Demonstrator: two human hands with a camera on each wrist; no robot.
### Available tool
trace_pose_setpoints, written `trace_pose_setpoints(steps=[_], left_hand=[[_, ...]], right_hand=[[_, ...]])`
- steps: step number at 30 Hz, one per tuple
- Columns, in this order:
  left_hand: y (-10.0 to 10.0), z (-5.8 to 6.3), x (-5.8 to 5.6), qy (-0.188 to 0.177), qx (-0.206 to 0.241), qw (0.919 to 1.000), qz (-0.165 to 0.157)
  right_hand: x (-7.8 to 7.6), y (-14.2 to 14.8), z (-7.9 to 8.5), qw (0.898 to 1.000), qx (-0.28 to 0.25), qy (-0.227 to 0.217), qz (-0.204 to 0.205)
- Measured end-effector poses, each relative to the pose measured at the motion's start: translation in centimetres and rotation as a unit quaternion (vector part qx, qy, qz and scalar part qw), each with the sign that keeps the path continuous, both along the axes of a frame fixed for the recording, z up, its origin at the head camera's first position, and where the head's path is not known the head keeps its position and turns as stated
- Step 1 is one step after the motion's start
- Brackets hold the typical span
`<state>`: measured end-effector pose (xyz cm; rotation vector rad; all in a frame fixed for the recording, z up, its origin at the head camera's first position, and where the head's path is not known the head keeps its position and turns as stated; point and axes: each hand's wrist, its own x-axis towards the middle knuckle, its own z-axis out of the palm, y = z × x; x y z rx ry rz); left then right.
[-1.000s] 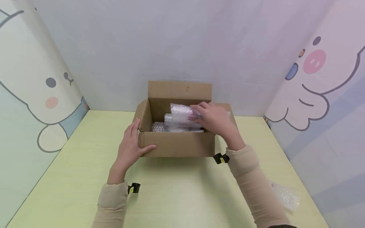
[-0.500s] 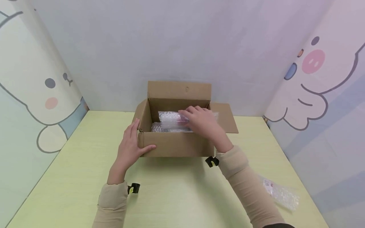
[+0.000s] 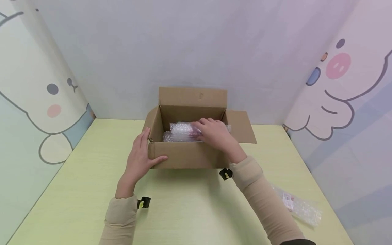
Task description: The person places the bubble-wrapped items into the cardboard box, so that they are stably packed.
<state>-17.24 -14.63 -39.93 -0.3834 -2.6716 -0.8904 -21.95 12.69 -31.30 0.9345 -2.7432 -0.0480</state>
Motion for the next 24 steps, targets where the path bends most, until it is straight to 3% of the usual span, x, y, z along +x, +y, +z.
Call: trace_pose_setpoints(steps=[11,24], left_hand=[[0.0,0.0,0.0,0.002,-0.003,1.0000,0.000],[0.0,0.0,0.0,-0.002,0.001,1.0000,0.001]], right_hand=[[-0.6,0.1,-0.8,1.000,0.010,-0.024,0.008],[-1.1,-0.1,-1.0,0.995,0.003,-0.095,-0.012]])
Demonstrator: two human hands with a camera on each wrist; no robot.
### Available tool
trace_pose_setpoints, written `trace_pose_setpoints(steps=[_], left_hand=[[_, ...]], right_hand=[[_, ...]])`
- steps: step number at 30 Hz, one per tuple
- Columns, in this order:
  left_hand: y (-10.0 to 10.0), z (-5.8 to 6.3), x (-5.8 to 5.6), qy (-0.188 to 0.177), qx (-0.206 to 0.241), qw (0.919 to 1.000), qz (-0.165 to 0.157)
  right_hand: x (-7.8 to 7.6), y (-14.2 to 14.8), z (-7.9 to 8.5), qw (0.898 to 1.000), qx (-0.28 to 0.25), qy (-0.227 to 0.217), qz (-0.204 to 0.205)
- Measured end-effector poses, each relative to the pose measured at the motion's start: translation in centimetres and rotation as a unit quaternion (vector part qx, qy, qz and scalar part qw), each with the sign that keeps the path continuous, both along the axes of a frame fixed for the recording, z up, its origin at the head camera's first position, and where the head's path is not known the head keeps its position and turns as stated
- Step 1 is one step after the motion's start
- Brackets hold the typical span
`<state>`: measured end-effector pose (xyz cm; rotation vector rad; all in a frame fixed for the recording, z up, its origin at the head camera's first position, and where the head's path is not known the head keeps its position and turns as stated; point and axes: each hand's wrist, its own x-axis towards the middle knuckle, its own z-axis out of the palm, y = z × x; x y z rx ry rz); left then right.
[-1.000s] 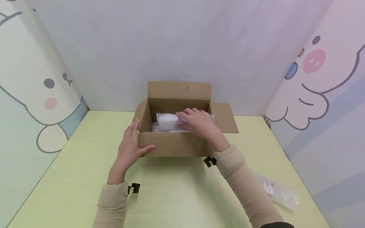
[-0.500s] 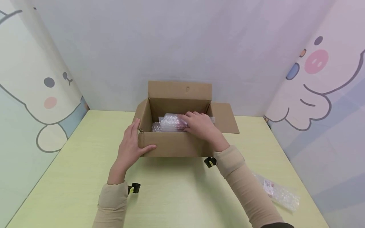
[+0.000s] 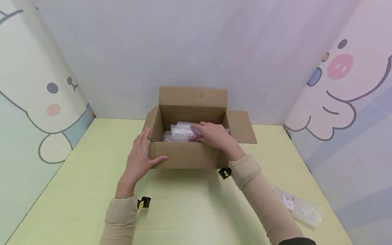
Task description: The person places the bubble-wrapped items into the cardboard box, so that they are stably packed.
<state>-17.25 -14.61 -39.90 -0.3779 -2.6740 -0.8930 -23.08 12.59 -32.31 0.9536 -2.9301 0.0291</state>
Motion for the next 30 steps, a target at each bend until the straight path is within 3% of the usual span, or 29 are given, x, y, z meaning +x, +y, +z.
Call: trace_pose_setpoints(steps=[15,30], left_hand=[[0.15,-0.36,-0.01,0.018,0.002,0.9998,-0.001],[0.35,-0.25,-0.20,0.012,0.000,0.9999,-0.002]], right_hand=[[0.01,0.16,0.23,0.998,-0.012,-0.049,-0.021],[0.08,0.39,0.38,0.999,-0.014,-0.035,-0.017]])
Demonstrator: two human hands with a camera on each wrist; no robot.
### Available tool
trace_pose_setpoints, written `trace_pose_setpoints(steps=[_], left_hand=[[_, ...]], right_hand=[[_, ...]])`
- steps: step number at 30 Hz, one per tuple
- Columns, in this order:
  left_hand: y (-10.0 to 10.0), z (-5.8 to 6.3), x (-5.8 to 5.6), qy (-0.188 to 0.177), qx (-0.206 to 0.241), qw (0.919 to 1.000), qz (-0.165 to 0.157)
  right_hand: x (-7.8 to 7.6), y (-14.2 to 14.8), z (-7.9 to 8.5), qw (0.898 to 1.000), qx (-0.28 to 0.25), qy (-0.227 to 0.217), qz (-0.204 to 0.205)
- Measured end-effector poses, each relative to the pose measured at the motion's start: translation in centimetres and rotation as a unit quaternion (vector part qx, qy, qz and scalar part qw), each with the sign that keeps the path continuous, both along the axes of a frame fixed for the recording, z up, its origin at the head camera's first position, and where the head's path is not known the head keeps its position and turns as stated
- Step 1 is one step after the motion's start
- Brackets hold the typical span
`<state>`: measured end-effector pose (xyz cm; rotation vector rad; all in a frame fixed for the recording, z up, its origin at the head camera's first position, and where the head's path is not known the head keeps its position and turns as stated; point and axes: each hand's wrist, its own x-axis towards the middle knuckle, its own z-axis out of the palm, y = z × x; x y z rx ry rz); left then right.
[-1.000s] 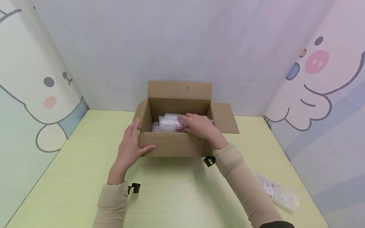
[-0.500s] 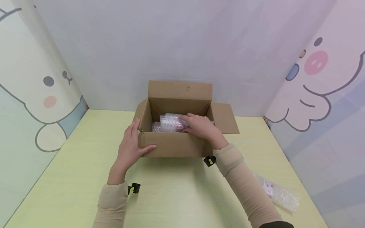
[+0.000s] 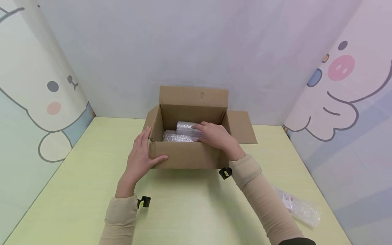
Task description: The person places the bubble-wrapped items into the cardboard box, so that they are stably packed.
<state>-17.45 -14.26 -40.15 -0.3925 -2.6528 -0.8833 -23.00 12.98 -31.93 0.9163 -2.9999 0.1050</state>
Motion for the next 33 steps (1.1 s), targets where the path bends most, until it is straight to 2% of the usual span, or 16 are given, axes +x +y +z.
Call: trace_pose_setpoints(steps=[7,17,26,33], left_hand=[[0.1,0.0,-0.2,-0.006,-0.002,1.0000,0.000],[0.3,0.0,-0.3,-0.010,0.001,1.0000,-0.001],[0.4,0.1,-0.2,-0.012,0.000,0.9999,-0.002],[0.4,0.1,-0.1,-0.012,0.001,0.9999,0.000]], right_hand=[[0.1,0.3,0.4,1.000,0.012,0.019,-0.001],[0.6,2.0,1.5,0.999,-0.024,0.024,-0.032],[1.6,4.8,2.8,0.996,-0.032,0.018,-0.076],[2.6,8.1,2.5,0.994,-0.070,0.034,-0.082]])
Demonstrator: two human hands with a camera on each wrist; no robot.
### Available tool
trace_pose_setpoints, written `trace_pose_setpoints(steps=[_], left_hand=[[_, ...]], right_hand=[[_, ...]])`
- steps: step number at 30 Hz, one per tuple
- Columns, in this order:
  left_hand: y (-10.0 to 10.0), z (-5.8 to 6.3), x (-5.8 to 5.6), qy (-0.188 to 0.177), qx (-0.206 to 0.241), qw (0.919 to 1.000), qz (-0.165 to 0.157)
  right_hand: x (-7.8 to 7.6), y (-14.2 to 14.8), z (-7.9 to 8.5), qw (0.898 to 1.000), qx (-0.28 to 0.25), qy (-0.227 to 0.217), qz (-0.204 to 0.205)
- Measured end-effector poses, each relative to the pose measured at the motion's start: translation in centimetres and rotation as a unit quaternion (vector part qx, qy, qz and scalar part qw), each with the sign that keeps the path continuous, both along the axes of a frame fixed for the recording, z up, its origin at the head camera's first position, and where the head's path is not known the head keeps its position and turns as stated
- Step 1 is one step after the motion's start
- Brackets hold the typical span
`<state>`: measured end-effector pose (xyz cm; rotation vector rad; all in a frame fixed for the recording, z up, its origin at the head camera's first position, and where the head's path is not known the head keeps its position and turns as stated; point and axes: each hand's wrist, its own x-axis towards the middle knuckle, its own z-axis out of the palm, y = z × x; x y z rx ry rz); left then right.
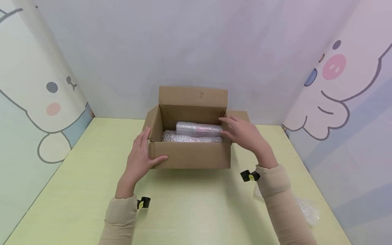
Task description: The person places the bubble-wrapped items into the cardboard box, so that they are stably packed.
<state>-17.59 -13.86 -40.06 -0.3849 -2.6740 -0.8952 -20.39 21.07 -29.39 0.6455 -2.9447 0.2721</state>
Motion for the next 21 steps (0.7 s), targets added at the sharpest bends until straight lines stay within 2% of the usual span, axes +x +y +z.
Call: trace_pose_setpoints(steps=[11,16,21], left_hand=[[0.0,-0.1,-0.1,-0.002,0.005,1.0000,0.001],[-0.1,-0.2,-0.1,-0.003,0.007,1.0000,0.000],[-0.1,-0.3,-0.3,-0.004,0.007,1.0000,-0.001]], right_hand=[[2.9,5.0,-1.8,0.998,-0.048,0.032,0.013],[4.7,7.4,-3.2,0.998,-0.048,0.044,0.009],[6.2,9.7,-4.8,0.995,-0.037,0.088,0.007]])
